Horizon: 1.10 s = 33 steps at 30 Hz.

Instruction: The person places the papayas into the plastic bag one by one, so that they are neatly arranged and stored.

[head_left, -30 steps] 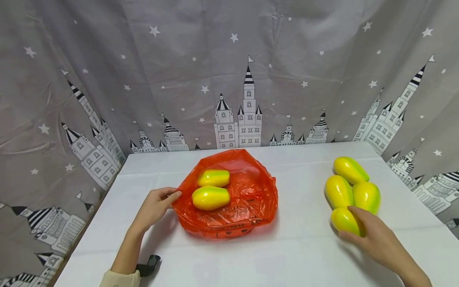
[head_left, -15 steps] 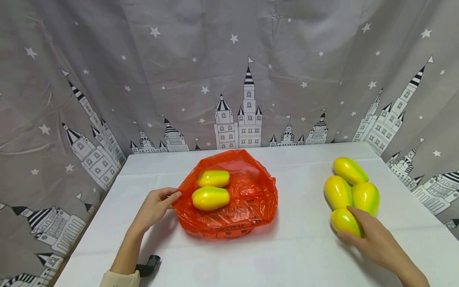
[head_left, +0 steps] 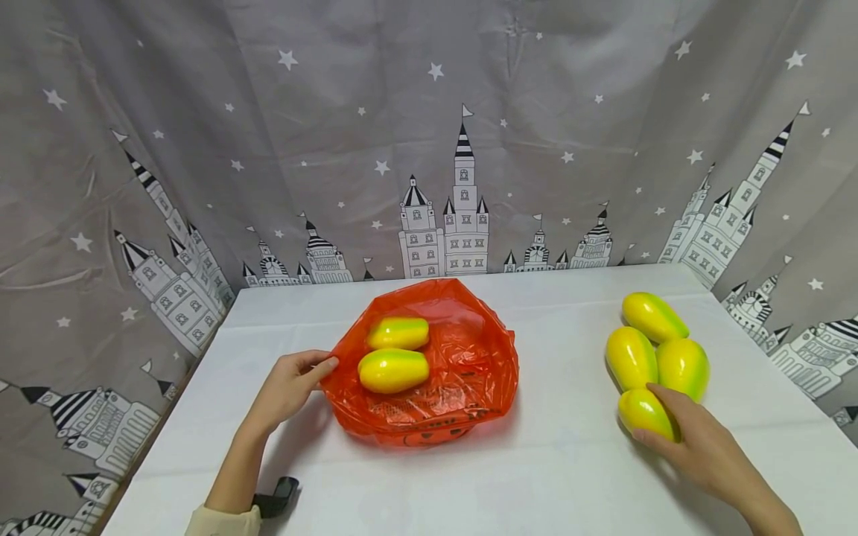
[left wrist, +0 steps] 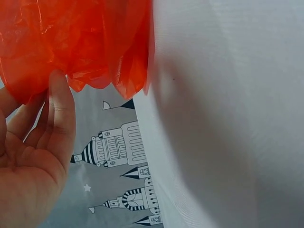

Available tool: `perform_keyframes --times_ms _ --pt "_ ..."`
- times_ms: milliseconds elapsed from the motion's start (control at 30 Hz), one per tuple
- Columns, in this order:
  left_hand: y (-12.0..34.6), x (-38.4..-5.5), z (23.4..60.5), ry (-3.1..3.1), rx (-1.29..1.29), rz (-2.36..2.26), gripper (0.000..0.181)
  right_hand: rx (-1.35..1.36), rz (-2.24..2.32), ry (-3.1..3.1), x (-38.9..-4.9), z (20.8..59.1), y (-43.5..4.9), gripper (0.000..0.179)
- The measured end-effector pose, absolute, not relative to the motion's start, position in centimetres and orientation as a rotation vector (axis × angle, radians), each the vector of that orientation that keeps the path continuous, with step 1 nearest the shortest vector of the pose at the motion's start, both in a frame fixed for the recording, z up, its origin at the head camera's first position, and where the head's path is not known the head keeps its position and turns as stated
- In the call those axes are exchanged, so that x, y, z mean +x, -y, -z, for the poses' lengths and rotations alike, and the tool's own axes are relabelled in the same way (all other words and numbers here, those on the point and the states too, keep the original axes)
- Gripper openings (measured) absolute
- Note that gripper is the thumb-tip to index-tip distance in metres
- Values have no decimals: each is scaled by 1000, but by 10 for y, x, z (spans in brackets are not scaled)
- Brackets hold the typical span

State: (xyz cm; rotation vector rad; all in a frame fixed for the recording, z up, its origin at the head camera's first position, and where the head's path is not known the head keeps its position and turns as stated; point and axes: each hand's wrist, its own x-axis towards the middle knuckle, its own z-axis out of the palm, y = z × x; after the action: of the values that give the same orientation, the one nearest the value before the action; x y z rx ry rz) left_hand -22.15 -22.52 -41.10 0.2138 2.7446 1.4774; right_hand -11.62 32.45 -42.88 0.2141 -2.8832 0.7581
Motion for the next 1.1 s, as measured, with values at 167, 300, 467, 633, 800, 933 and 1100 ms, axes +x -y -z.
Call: perform_keyframes --times_ms 167,300,467,633,800,933,1100 --pt "225 -221 410 -2748 206 -1473 37 231 -759 2851 -116 429 -324 68" --pt "225 -220 410 -2744 209 -1474 37 240 -763 2846 -116 430 -324 68" --pt "225 -221 411 -2738 224 -1485 37 254 -783 2837 -117 431 -325 70" --pt "225 -222 412 -2737 218 -1484 37 278 -786 2799 -117 433 -326 71" --pt "226 -221 411 -2738 229 -1488 37 267 -769 2810 -116 434 -327 71" --pt "226 -221 411 -2738 230 -1489 37 242 -765 2823 -115 433 -326 72" --pt "226 -220 411 -2729 231 -1500 37 199 -776 2859 -114 430 -325 73"
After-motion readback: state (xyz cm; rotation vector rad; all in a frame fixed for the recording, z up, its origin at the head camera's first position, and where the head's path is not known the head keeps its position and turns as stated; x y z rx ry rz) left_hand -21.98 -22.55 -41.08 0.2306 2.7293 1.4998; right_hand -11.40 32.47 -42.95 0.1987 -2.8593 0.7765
